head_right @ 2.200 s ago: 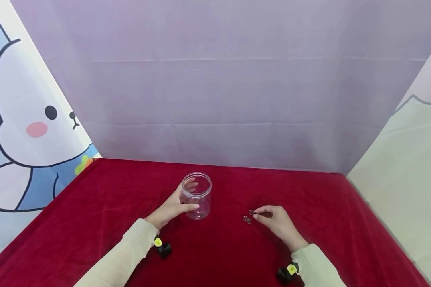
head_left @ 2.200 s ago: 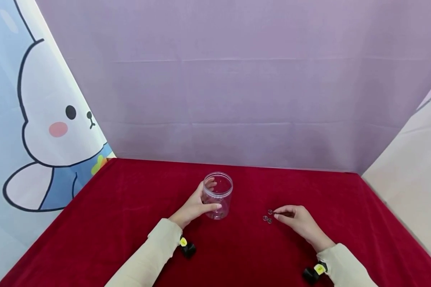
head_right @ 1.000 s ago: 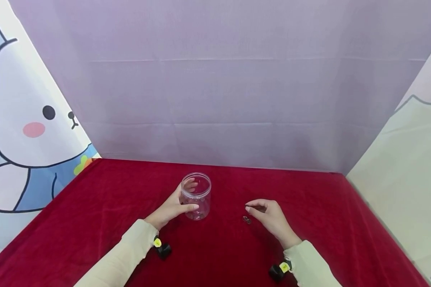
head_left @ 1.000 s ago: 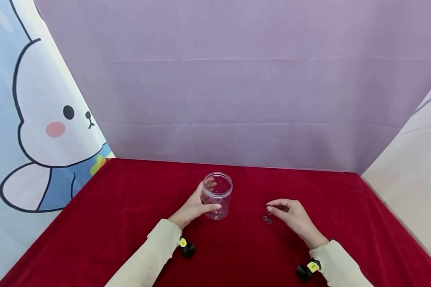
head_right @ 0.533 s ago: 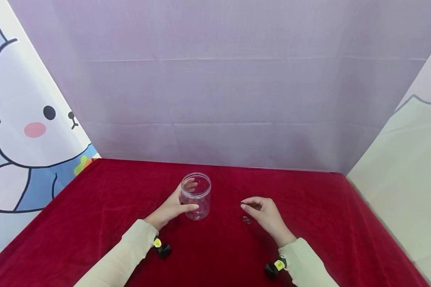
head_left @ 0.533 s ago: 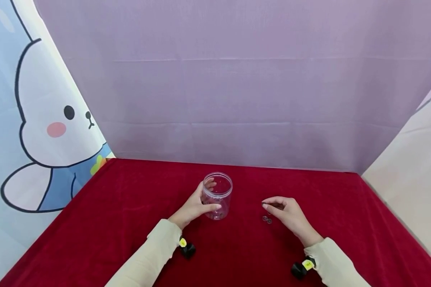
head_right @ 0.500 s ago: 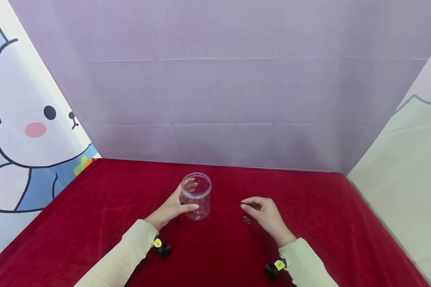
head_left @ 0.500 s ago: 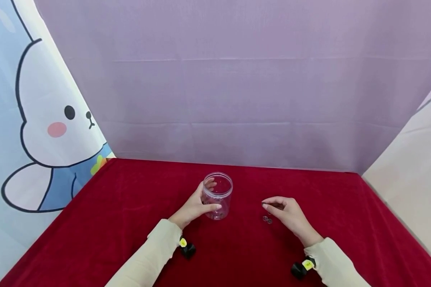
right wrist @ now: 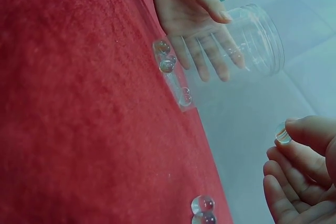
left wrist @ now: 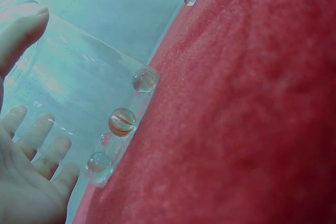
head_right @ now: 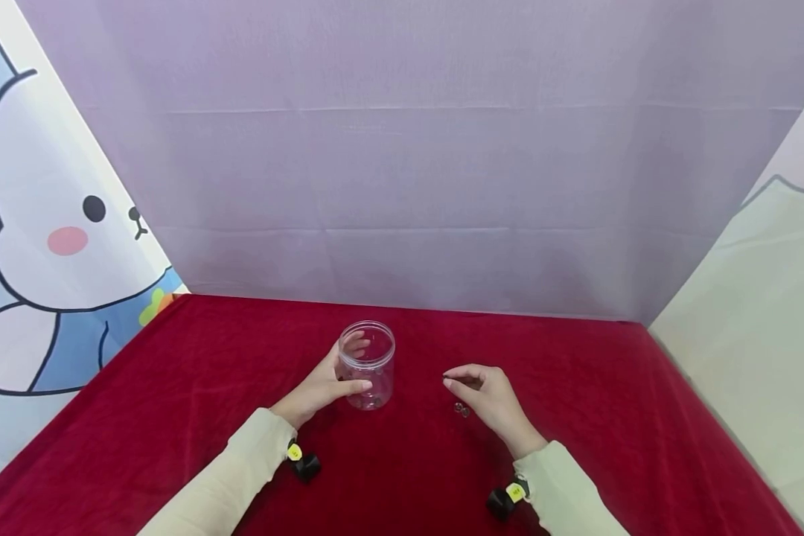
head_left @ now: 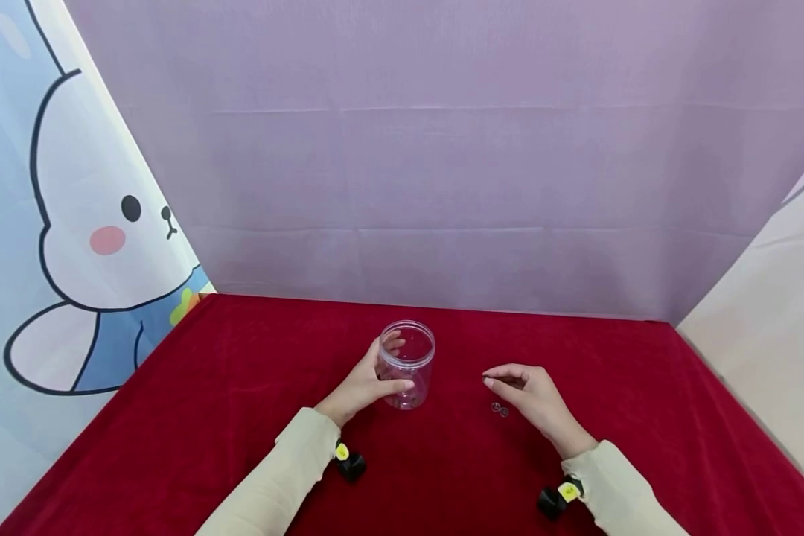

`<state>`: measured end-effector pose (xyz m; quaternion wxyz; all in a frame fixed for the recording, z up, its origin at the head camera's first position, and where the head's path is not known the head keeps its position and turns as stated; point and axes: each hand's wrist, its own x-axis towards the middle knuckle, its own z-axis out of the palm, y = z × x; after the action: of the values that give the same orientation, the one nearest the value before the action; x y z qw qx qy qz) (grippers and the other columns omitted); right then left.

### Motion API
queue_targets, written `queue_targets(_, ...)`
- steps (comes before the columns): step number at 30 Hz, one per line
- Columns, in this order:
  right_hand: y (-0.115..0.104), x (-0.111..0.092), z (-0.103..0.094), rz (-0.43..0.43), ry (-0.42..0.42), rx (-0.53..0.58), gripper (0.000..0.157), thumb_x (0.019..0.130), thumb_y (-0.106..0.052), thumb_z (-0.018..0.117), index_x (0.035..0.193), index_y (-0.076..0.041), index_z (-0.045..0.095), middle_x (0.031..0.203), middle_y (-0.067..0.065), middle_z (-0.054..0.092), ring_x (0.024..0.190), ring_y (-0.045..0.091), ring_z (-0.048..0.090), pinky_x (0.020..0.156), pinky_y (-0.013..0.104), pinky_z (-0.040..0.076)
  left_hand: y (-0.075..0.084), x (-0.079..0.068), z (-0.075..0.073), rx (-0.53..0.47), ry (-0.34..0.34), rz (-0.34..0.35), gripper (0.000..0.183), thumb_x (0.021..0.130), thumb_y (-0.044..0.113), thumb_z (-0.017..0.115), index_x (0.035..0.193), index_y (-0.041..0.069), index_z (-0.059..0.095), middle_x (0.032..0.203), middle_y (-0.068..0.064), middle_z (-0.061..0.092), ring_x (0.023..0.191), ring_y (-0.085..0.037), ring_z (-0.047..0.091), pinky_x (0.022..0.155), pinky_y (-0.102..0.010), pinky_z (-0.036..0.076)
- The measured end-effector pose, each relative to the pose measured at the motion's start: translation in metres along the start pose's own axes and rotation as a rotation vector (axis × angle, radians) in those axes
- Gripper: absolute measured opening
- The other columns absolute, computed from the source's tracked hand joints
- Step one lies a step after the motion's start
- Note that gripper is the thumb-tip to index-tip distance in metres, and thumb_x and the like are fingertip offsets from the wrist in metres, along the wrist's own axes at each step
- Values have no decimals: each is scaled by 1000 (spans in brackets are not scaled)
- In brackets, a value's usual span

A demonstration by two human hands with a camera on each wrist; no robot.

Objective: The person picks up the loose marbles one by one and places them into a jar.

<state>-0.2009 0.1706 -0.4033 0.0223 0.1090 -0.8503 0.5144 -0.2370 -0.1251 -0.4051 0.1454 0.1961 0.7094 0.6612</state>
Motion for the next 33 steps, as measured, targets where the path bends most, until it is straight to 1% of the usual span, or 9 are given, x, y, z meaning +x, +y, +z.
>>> queue_targets(4, -3, 2, 1, 10, -4, -1, 29, 87, -21, 69, 107, 0, 69, 101, 10, 69, 88, 30, 64, 70, 24, 52, 0, 1, 0, -4, 2, -2, 82, 84, 6, 69, 148, 19, 19, 149, -8, 29, 140, -32, 24, 110, -49, 26)
queue_targets(9, -6, 3, 3, 12, -8, 9, 30, 87, -21, 69, 108, -1, 68, 103, 9, 69, 89, 31, 63, 71, 26, 52, 0, 2, 0, -7, -8, 4, 84, 84, 6, 68, 149, 16, 16, 150, -10, 27, 140, -32, 23, 111, -49, 25)
queue_targets(16, -8, 7, 8, 2, -11, 30, 28, 86, -19, 69, 107, 0, 69, 102, 10, 69, 92, 34, 64, 72, 24, 52, -1, 4, -1, -6, -20, 11, 86, 84, 6, 69, 150, 15, 14, 151, -11, 25, 140, -32, 22, 111, -49, 26)
queue_targets(21, -11, 10, 10, -7, -11, 42, 29, 87, -21, 69, 107, 0, 68, 103, 10, 69, 94, 35, 63, 74, 25, 52, -3, 5, -1, -4, -19, 16, 87, 84, 7, 69, 150, 13, 13, 152, -13, 24, 140, -33, 22, 110, -51, 25)
queue_targets(23, -12, 11, 11, -1, -12, 46, 30, 87, -22, 69, 108, -1, 68, 104, 10, 69, 94, 34, 63, 74, 28, 53, -3, 6, -1, -6, -17, 15, 87, 83, 7, 70, 150, 13, 14, 151, -11, 25, 140, -32, 22, 111, -50, 25)
queue_targets(27, -15, 12, 12, 19, -16, 54, 31, 86, -22, 69, 108, -1, 68, 105, 11, 69, 87, 31, 62, 64, 33, 54, -3, 5, -1, -9, -13, 5, 89, 82, 11, 72, 149, 13, 14, 149, -7, 28, 140, -31, 23, 111, -48, 26)
queue_targets(28, -15, 12, 13, 21, -15, 55, 30, 86, -22, 69, 108, -2, 69, 105, 10, 69, 86, 28, 62, 63, 32, 53, -3, 5, -1, -11, -13, 4, 89, 82, 12, 73, 149, 14, 15, 149, -7, 29, 140, -31, 23, 111, -48, 26)
queue_targets(30, -16, 13, 14, 19, -13, 55, 28, 86, -23, 69, 107, -4, 69, 104, 10, 69, 85, 26, 63, 63, 30, 53, -2, 5, -1, -12, -12, 1, 88, 81, 14, 74, 149, 16, 17, 149, -7, 29, 140, -31, 24, 110, -48, 27)
queue_targets(33, -16, 14, 14, 5, -11, 51, 25, 86, -23, 70, 105, -6, 70, 103, 9, 69, 89, 26, 64, 68, 28, 52, -3, 5, -1, -14, -14, 7, 87, 82, 11, 72, 149, 16, 16, 151, -11, 26, 140, -32, 23, 110, -49, 26)
